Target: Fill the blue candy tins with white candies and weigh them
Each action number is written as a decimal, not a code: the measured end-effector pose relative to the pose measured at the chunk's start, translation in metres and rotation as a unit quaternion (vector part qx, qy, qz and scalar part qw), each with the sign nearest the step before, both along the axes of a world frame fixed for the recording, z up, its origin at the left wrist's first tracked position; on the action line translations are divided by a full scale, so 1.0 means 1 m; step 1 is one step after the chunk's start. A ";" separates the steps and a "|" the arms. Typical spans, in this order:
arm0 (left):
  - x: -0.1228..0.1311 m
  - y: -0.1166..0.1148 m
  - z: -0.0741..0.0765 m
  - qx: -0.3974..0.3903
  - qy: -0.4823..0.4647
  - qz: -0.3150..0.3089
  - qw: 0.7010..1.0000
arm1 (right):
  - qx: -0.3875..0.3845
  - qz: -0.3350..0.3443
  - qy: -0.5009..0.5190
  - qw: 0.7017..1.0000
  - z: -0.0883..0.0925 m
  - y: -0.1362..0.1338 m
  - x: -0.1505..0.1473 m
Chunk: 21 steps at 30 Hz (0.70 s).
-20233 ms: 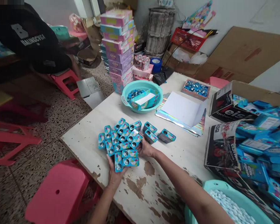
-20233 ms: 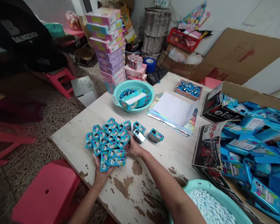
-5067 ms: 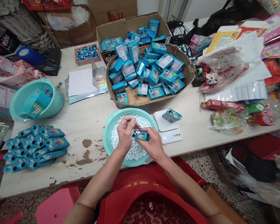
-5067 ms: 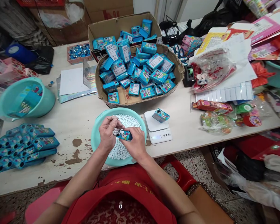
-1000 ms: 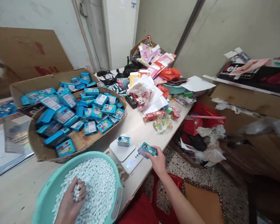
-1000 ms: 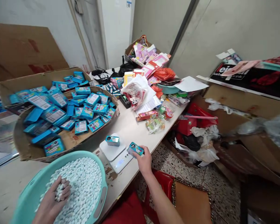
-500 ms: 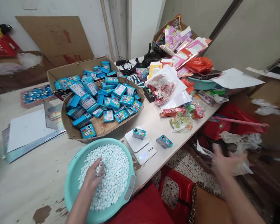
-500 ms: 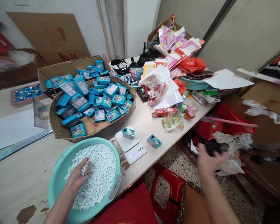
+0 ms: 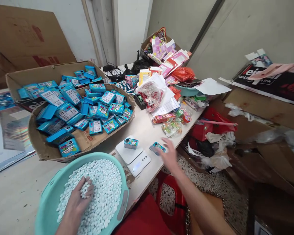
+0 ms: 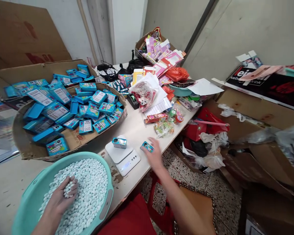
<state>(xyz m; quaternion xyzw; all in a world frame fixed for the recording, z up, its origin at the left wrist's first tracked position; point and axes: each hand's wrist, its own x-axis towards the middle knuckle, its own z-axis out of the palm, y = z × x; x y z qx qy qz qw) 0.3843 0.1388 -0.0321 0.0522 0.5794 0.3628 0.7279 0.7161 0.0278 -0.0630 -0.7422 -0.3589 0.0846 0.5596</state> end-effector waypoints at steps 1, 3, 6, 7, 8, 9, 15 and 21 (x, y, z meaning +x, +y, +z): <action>0.002 -0.001 -0.001 0.002 -0.001 -0.001 1.000 | -0.001 0.030 0.004 1.000 -0.006 0.019 -0.011; 0.004 -0.003 -0.003 0.011 0.004 -0.005 1.000 | -0.015 0.098 0.027 0.995 -0.016 0.058 -0.032; 0.008 -0.010 -0.009 -0.015 0.016 -0.018 1.000 | -0.038 0.142 0.083 0.986 -0.025 0.093 -0.054; 0.008 -0.012 -0.009 -0.025 0.013 -0.019 0.999 | -0.040 0.145 0.094 0.984 -0.024 0.096 -0.058; 0.008 -0.014 -0.008 -0.029 0.006 -0.015 0.999 | -0.040 0.147 0.100 0.983 -0.021 0.095 -0.061; 0.009 -0.016 -0.005 -0.025 0.001 -0.007 1.000 | -0.034 0.149 0.100 0.983 -0.016 0.090 -0.063; 0.016 -0.020 0.053 0.102 -0.030 0.031 0.994 | 0.048 0.213 0.021 0.976 0.044 0.038 -0.094; 0.047 -0.027 0.102 0.334 -0.038 0.047 0.941 | 0.022 0.323 -0.008 0.946 0.065 0.017 -0.152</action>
